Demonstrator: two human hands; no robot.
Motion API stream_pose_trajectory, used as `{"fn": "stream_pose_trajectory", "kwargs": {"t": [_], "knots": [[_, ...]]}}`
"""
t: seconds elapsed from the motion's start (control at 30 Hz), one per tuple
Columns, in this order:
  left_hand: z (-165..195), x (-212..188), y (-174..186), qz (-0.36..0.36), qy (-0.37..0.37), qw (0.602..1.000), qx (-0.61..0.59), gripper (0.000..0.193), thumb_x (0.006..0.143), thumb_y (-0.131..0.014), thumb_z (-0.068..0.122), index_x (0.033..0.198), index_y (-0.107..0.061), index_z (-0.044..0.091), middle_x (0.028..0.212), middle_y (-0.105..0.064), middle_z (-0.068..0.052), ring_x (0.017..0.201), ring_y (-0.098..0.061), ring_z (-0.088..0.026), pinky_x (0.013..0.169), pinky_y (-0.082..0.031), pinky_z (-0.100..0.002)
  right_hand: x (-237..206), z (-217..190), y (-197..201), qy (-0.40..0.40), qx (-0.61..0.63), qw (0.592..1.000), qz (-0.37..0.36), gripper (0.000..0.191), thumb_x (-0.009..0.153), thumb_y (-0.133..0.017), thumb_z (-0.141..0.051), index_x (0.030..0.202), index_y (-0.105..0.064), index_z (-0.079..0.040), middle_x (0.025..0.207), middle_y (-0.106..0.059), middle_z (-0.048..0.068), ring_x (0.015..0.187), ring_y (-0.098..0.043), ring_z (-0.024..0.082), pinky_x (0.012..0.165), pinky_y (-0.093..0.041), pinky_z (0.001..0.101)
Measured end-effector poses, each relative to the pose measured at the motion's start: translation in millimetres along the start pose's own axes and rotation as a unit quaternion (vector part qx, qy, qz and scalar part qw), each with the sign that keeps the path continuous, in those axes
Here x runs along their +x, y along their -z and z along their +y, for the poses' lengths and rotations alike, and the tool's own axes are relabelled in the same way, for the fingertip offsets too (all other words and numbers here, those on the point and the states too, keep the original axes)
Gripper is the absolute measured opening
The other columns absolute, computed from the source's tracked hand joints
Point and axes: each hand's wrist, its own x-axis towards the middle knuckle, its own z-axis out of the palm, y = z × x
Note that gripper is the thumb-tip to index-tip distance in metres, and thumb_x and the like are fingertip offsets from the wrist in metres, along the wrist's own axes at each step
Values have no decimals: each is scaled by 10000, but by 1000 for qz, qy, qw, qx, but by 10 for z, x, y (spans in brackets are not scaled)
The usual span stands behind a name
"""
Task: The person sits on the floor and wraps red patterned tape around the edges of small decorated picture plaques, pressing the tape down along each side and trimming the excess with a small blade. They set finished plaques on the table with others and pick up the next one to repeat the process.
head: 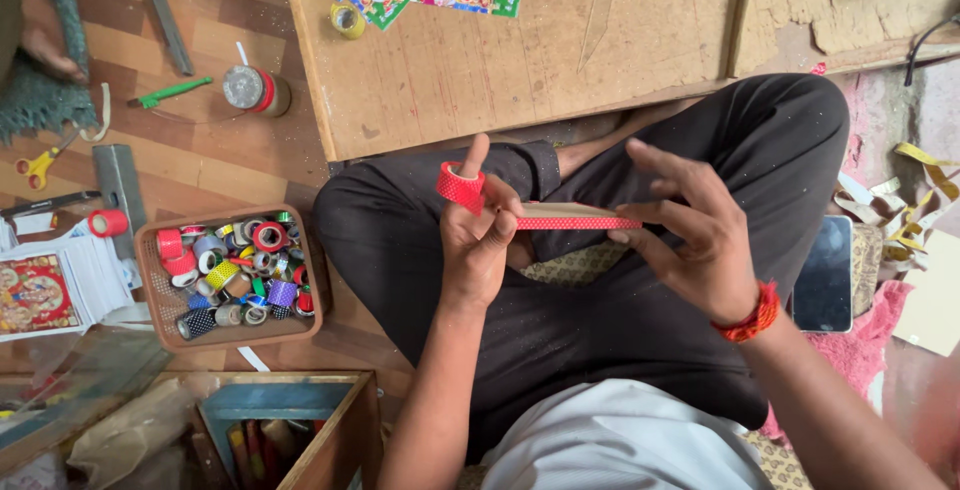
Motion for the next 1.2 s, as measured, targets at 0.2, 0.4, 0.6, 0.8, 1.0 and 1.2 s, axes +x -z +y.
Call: {"fn": "stream_pose_trajectory", "kwargs": {"t": [0.2, 0.4, 0.6, 0.8, 1.0, 1.2], "knots": [[68, 1, -356, 5, -20, 1000, 24, 1158, 924, -860, 215, 1719, -39, 25, 1176, -611, -58, 948, -554, -63, 890, -464, -218, 308, -210, 63, 93, -28, 993, -64, 243, 706, -856, -120, 935, -778, -100, 1549, -477, 200, 1418, -496, 386, 1136, -439, 478], [81, 14, -559, 19, -60, 997, 46, 1163, 916, -842, 265, 1705, -22, 21, 1475, -546, -125, 934, -554, -43, 877, -491, -205, 477, -408, -119, 110, 15, 992, -52, 269, 733, -836, -90, 998, -792, -100, 1597, -416, 207, 1495, -407, 406, 1184, -383, 482], [-15, 62, -350, 14, -122, 989, 78, 1083, 922, -828, 200, 1716, -118, 6, 1371, -651, -120, 998, -566, -65, 976, -473, -225, 310, -207, -237, 20, -36, 998, 53, 766, 666, -897, -233, 1350, -616, -34, 1551, -427, 258, 1414, -445, 388, 1121, -390, 476], [3, 373, -57, 171, -127, 977, 8, 939, 942, -809, 130, 1674, -252, -59, 1077, -678, -113, 899, -548, -101, 835, -437, -258, 43, 262, -655, -150, 193, 970, -12, 706, 808, -832, -169, 1404, -495, 1, 1366, -610, 167, 1234, -612, 241, 1019, -500, 384], [350, 915, 252, 232, -124, 962, -77, 915, 829, -784, 147, 1557, -271, -60, 1067, -736, -17, 1049, -655, -117, 957, -518, -281, 263, 327, -1067, -278, 405, 870, -37, 311, 948, -694, -136, 1191, -592, 29, 1024, -747, 66, 814, -726, 134, 708, -633, 312], [828, 1355, 1004, 183, -141, 920, 318, 886, 830, -896, 382, 1494, -492, -44, 786, -575, -9, 731, -532, -114, 679, -435, -284, 1780, 799, -977, -202, 428, 877, 82, 319, 997, -685, -66, 1296, -579, -35, 971, -701, 81, 737, -676, 125, 651, -615, 312]]}}
